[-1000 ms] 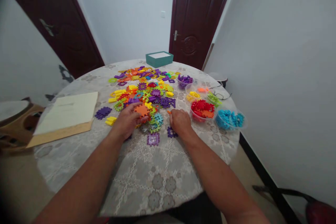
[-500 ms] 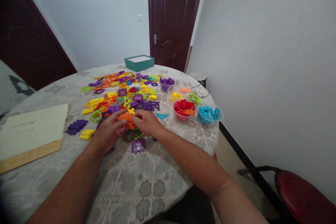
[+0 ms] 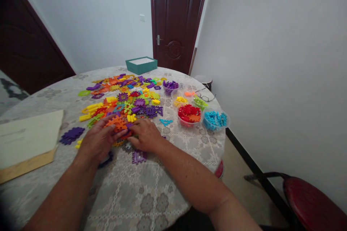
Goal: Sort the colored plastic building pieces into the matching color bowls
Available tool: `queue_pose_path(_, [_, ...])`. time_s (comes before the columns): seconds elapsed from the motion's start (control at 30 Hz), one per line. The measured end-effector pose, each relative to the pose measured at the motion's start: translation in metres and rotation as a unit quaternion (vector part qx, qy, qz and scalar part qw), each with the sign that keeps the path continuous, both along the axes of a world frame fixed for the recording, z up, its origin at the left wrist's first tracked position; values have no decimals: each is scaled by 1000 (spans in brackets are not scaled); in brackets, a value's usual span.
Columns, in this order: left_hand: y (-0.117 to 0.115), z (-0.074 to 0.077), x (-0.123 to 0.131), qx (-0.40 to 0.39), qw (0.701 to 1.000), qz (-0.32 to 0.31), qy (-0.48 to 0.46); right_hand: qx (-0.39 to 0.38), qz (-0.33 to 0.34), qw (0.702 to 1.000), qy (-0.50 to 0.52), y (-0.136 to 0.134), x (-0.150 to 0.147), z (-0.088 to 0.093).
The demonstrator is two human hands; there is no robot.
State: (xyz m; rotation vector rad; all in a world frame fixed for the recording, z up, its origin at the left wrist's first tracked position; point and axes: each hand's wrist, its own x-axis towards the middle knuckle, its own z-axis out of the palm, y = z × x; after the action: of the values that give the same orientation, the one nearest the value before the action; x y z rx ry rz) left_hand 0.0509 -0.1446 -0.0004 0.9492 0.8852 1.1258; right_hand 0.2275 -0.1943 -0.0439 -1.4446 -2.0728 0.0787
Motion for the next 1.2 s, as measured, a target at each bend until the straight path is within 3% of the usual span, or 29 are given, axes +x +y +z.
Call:
queue_pose_path(0.27, [1, -5, 1, 16, 998, 51, 26, -59, -85, 991, -87, -4, 1, 7])
queue_pose_path(0.5, [3, -11, -1, 4, 998, 58, 11, -97, -134, 985, -49, 4, 30, 5])
queue_pose_path(0.7, [5, -13, -3, -26, 998, 51, -26, -100, -165, 980, -44, 7, 38, 7])
queue_pose_path(1.07, [4, -10, -5, -61, 994, 4, -92, -59, -224, 973, 17, 6, 53, 12])
queue_pose_path(1.2, [2, -9, -4, -64, 993, -4, -95, -31, -213, 968, 133, 6, 55, 18])
